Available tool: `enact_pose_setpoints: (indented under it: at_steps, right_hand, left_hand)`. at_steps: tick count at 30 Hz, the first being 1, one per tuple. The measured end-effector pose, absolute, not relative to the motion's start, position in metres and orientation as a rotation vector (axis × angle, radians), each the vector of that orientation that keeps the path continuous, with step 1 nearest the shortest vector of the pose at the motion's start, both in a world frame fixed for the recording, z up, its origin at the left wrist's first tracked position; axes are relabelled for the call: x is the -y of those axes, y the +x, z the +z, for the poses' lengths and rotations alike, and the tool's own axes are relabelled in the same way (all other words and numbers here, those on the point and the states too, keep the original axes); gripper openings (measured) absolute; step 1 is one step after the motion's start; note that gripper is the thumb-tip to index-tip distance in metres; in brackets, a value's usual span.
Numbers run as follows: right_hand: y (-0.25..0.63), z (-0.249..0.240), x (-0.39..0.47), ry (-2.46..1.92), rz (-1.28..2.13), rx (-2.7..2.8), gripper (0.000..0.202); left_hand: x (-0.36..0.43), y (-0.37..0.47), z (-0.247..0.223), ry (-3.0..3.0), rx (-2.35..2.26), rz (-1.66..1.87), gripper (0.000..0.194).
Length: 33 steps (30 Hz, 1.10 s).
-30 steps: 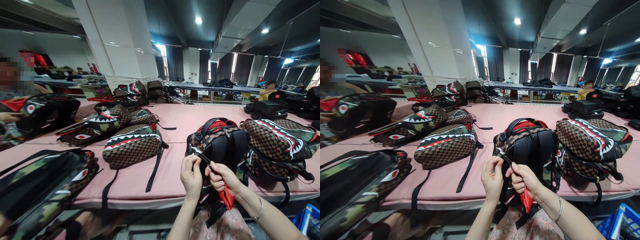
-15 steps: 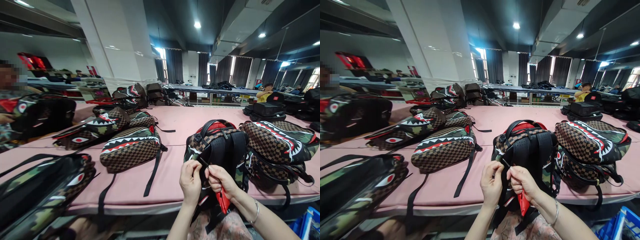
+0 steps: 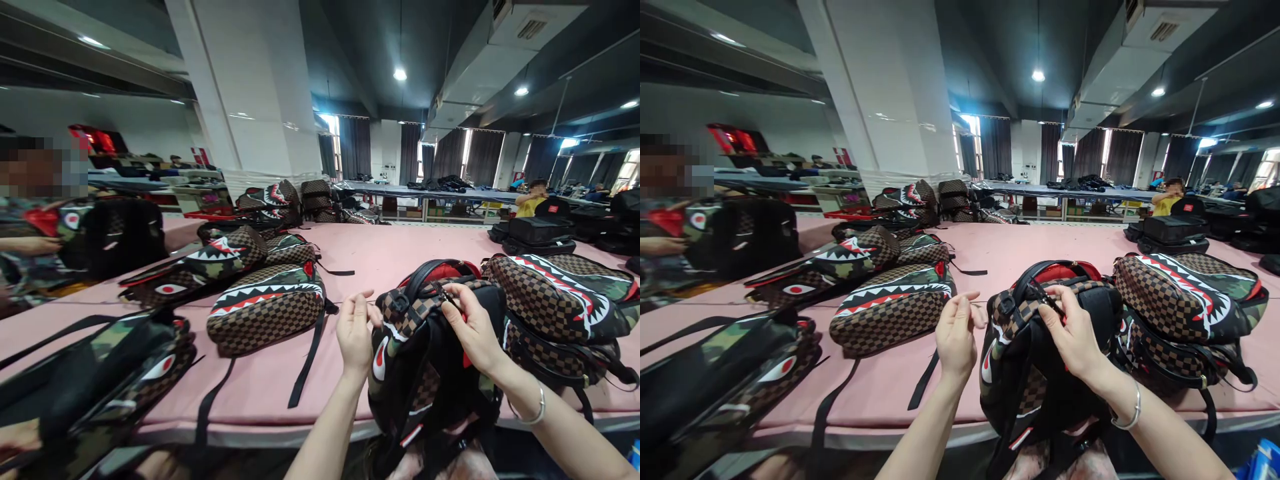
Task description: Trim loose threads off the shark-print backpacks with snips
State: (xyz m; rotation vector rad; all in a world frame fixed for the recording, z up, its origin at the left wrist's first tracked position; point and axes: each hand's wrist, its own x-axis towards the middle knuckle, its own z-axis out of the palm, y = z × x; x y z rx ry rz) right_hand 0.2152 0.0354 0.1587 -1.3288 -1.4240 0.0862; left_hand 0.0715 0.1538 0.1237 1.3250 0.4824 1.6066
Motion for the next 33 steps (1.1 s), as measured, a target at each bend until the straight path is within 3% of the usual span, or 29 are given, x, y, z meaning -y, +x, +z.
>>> enact_pose_setpoints:
  at_steps: [3, 8, 13, 16, 20, 26, 33]
  right_hand:
    - [0.214, 0.161, -0.033, -1.378, 0.146, 1.438, 0.030]
    - [0.212, 0.162, -0.028, -1.449, 0.060, 1.491, 0.025]
    - [0.213, 0.164, -0.031, -1.487, -0.101, 1.558, 0.022]
    - [0.214, 0.165, -0.032, -1.463, -0.108, 1.623, 0.019]
    - [0.211, 0.167, -0.031, -1.523, -0.102, 1.691, 0.018]
    - [0.210, 0.173, -0.030, -1.672, -0.148, 1.752, 0.021]
    - [0.202, 0.177, -0.030, -1.722, -0.399, 1.906, 0.017]
  left_hand:
    - [-0.159, 0.062, 0.125, 1.402, -0.568, 1.630, 0.022]
    - [-0.161, 0.058, 0.144, 1.781, -0.551, 1.297, 0.023]
    - [-0.165, 0.057, 0.141, 1.428, -0.496, 1.346, 0.041]
    - [-0.174, 0.054, 0.142, 1.563, -0.524, 1.323, 0.024]
    - [-0.190, 0.053, 0.158, 2.022, -0.419, 1.030, 0.030]
    - [-0.214, 0.061, 0.176, 2.182, -0.312, 0.690, 0.013]
    - [-0.194, 0.051, 0.164, 2.385, -0.381, 0.969, 0.013]
